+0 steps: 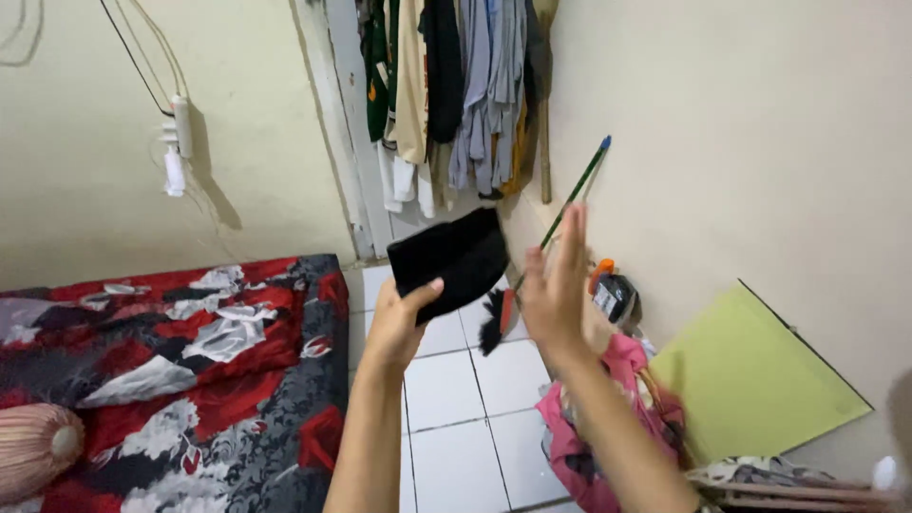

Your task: The recorder organizes several bags, including a backpack and a handbag, by checking their contents and hanging them up.

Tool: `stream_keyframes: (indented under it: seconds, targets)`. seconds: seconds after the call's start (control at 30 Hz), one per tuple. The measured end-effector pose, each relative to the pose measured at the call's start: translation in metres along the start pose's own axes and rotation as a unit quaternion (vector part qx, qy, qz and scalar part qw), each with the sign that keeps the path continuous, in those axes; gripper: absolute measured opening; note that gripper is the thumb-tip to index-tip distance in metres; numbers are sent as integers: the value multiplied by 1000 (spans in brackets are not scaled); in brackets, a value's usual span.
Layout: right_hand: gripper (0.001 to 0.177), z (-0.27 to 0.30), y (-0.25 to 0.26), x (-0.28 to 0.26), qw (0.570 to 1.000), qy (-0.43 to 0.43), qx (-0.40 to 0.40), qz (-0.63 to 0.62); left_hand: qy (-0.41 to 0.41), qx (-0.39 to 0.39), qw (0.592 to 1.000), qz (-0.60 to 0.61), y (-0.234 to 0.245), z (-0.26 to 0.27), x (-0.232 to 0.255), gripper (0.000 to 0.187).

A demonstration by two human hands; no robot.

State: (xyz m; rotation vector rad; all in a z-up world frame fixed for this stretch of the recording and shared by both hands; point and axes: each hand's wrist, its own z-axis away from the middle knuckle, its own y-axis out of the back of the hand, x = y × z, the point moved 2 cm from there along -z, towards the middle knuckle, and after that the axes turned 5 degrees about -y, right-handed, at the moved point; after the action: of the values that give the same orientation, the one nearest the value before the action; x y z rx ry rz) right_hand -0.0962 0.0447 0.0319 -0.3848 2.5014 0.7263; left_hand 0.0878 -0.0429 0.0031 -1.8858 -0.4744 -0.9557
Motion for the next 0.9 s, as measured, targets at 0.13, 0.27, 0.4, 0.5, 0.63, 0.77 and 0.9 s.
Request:
stream_keyframes:
  seconds: [0.13, 0.27, 0.4, 0.5, 0.63, 0.77, 0.9]
  targets:
    - [62, 26, 8, -73, 920, 383, -46, 63, -17, -39, 998, -39, 0, -7, -17, 43]
    - [62, -6, -18, 60, 933, -271, -177, -157, 18, -48, 991, -121, 10, 13, 6, 40]
    - [67, 0, -22, 132, 907, -291, -237, -191, 59, -84, 994, 38, 38, -3, 17, 44]
    - [73, 13, -18, 114, 843, -330, -229, -359, 66, -77, 989, 106, 56, -7, 12, 44]
    - [60, 14, -10, 97, 792, -388, -88, -463, 22, 8, 964, 265, 45, -5, 11, 46]
    - [50, 15, -8, 60, 807, -297, 48, -508, -30, -138, 907, 397, -5, 4, -26, 103]
    - [49, 36, -24, 49, 825, -302, 45, -476, -14, 4, 984, 180, -28, 1, -58, 87]
